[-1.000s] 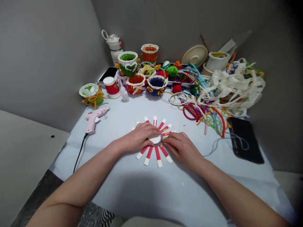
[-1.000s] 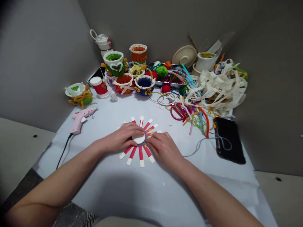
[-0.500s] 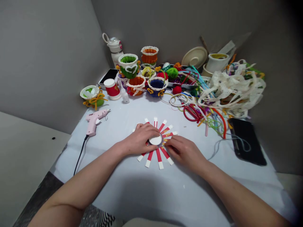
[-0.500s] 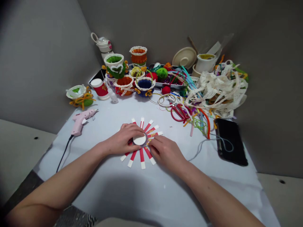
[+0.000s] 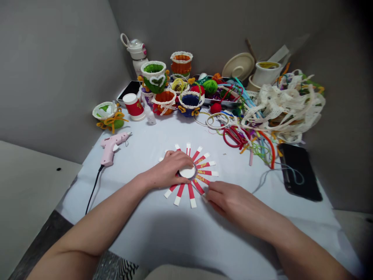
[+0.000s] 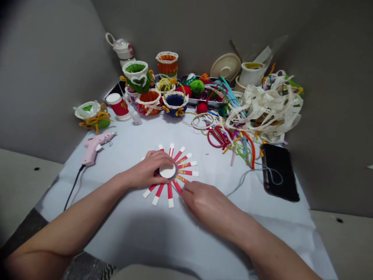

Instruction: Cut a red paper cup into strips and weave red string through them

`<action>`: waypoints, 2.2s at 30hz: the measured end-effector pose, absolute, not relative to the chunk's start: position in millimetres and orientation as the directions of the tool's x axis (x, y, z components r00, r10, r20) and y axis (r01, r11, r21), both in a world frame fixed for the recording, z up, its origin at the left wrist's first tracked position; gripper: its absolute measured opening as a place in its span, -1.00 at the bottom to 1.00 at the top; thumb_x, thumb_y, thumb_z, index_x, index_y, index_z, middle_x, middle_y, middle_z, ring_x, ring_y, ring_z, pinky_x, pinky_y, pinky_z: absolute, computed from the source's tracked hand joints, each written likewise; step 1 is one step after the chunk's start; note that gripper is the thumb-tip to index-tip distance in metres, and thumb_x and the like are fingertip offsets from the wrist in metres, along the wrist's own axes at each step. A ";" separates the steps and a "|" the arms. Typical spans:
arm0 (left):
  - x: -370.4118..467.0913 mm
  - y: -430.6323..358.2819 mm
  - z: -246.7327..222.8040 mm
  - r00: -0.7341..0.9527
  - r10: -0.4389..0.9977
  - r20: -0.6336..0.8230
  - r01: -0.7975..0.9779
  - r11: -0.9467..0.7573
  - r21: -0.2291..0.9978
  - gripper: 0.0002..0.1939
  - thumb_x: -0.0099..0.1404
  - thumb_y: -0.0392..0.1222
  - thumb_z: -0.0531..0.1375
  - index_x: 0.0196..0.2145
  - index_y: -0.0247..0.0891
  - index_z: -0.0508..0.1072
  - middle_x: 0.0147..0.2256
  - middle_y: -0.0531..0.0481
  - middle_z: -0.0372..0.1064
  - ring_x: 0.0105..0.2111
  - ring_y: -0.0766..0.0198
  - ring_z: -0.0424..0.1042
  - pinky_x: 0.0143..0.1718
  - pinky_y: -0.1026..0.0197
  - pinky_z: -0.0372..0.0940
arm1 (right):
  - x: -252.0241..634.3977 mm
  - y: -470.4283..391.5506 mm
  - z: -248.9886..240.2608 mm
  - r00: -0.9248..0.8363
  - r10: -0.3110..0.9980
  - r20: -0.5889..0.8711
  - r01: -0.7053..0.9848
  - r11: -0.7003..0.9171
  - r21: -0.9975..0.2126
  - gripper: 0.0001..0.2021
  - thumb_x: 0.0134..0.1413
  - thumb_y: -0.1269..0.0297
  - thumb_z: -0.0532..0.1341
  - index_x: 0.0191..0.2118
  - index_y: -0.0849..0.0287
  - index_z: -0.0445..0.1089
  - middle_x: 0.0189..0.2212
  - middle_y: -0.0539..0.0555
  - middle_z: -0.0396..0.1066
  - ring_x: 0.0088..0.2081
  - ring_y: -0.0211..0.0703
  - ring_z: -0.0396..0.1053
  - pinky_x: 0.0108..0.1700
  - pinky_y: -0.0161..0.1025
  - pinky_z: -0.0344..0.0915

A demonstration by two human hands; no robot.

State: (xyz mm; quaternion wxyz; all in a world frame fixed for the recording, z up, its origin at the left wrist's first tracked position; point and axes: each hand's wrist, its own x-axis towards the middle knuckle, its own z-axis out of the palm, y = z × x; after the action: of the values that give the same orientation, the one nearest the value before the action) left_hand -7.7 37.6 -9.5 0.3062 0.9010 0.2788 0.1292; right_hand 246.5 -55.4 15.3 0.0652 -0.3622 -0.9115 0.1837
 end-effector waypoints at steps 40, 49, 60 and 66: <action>-4.8 34.0 -9.5 0.834 0.543 0.097 0.379 -0.692 0.615 -0.70 0.37 -0.05 0.26 0.00 -0.15 0.41 0.06 -0.10 0.43 0.09 0.03 0.34 0.13 -0.05 0.17 | 237.9 -17.7 -16.8 -0.521 0.804 0.288 0.733 0.594 -0.331 -0.84 0.34 0.17 0.23 -0.09 0.09 0.47 -0.15 0.10 0.54 -0.08 -0.01 0.33 0.06 0.03 0.01; -4.3 36.4 -16.5 0.843 0.519 0.142 0.316 -0.691 0.650 -0.73 0.38 -0.07 0.28 -0.02 -0.17 0.41 0.02 -0.12 0.44 0.07 0.05 0.35 0.13 -0.04 0.19 | 236.3 -12.8 -28.2 -0.511 0.817 0.268 0.737 0.577 -0.352 -0.88 0.35 0.21 0.22 -0.20 0.11 0.46 -0.17 0.10 0.50 -0.08 0.01 0.25 0.05 0.02 0.01; -2.2 36.2 -16.3 0.860 0.486 0.159 0.265 -0.689 0.674 -0.76 0.37 -0.13 0.30 -0.09 -0.21 0.37 -0.03 -0.17 0.43 0.02 0.06 0.37 0.09 -0.04 0.29 | 223.0 -15.8 -31.6 -0.551 0.797 0.246 0.793 0.592 -0.142 -0.85 0.40 0.35 0.11 -0.23 0.21 0.39 -0.23 0.12 0.46 -0.13 -0.01 0.23 0.03 -0.02 -0.03; -5.4 37.5 -13.6 0.868 0.472 0.153 0.254 -0.687 0.681 -0.80 0.38 -0.28 0.27 -0.06 -0.21 0.39 0.04 -0.17 0.43 0.09 0.07 0.37 0.15 -0.05 0.28 | 227.0 -18.5 -27.6 -0.557 0.806 0.200 0.765 0.592 -0.254 -0.83 0.43 0.34 0.09 -0.25 0.18 0.35 -0.33 0.05 0.45 -0.21 -0.07 0.26 0.00 -0.05 -0.03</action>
State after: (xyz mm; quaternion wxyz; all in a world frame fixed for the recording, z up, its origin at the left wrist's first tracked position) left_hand -5.4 37.5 -13.6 0.3408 0.9044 0.2006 0.1601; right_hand 227.0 -18.5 -27.6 0.1487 -0.4466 -0.8796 0.0687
